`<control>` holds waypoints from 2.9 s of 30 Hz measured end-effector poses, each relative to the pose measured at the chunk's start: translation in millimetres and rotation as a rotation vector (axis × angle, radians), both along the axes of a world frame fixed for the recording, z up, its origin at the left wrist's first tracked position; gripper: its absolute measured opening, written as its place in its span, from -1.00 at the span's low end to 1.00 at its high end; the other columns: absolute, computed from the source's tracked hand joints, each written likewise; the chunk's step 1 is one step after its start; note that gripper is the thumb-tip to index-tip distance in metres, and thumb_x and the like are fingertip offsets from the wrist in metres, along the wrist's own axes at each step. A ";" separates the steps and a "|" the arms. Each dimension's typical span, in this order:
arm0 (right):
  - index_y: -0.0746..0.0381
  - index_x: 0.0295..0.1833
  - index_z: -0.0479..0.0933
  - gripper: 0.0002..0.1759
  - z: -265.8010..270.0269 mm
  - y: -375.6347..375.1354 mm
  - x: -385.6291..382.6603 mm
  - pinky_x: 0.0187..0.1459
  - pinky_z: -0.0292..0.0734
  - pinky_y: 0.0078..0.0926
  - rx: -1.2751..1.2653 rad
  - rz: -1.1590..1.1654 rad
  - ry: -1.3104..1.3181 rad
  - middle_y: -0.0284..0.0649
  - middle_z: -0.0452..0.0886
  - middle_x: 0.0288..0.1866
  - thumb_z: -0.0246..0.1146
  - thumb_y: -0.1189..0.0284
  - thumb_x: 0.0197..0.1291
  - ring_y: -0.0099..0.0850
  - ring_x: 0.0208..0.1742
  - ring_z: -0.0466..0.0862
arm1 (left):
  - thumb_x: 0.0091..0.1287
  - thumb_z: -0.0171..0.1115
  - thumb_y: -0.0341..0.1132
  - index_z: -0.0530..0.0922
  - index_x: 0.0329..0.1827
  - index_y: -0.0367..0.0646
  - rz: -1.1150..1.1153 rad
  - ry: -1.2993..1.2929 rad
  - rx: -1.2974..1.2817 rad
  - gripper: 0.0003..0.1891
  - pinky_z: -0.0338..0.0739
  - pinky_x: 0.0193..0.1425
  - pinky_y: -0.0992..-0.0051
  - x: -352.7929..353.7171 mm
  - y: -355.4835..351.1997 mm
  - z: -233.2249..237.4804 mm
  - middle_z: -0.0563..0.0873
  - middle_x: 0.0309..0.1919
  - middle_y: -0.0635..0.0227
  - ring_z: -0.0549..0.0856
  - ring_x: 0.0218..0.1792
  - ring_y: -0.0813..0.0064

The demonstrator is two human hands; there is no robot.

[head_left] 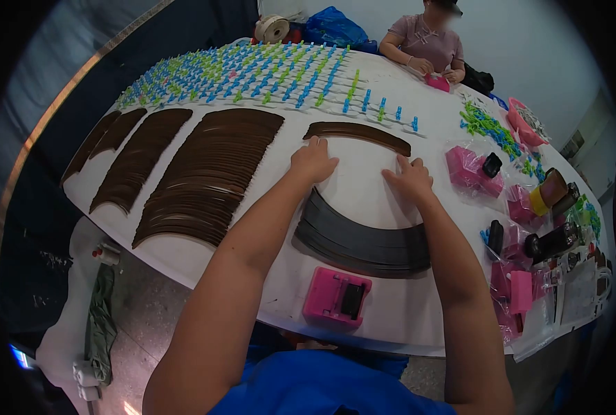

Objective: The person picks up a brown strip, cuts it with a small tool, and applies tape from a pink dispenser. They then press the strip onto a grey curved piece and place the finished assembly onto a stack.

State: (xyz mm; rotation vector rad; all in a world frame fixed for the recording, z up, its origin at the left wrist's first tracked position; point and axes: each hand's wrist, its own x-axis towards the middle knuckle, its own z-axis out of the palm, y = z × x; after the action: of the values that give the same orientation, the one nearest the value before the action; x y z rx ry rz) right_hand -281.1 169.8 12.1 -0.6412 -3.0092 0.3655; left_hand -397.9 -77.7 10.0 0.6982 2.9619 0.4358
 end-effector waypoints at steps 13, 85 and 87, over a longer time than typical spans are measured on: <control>0.25 0.13 0.68 -0.59 41.1 -30.6 161.9 0.10 0.65 -0.18 -0.378 0.452 0.335 -0.08 0.65 0.09 0.49 0.25 0.29 -0.07 0.02 0.72 | 0.41 0.31 0.10 0.50 0.44 -0.18 -0.035 0.023 0.156 -0.32 0.53 0.42 0.10 -10.9 -19.1 -25.0 0.52 0.47 0.04 0.60 0.35 -0.05; 0.21 -0.03 0.66 -0.80 40.7 -135.6 226.0 -0.10 0.71 -0.26 -0.409 0.720 0.353 -0.17 0.79 -0.20 0.41 0.56 0.23 -0.19 -0.16 0.80 | 0.19 0.41 -0.45 0.81 -0.34 -0.01 -0.825 0.597 -0.233 -0.91 0.57 0.22 0.34 256.7 -94.9 125.4 0.80 -0.32 0.42 0.74 -0.02 0.38; 0.20 -0.04 0.65 -0.80 39.5 -133.6 227.6 -0.11 0.70 -0.26 -0.396 0.720 0.362 -0.19 0.77 -0.21 0.41 0.56 0.23 -0.21 -0.17 0.79 | 0.18 0.41 -0.47 0.80 -0.34 -0.03 -0.816 0.583 -0.151 -0.91 0.60 0.16 0.34 254.7 -101.4 117.0 0.78 -0.33 0.41 0.73 -0.05 0.36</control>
State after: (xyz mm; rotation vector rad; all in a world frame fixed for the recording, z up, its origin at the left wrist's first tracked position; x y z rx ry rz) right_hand -53.5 36.2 51.5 0.4940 -2.7073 0.9877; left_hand -143.2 -179.1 127.0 2.1586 2.7261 -0.0781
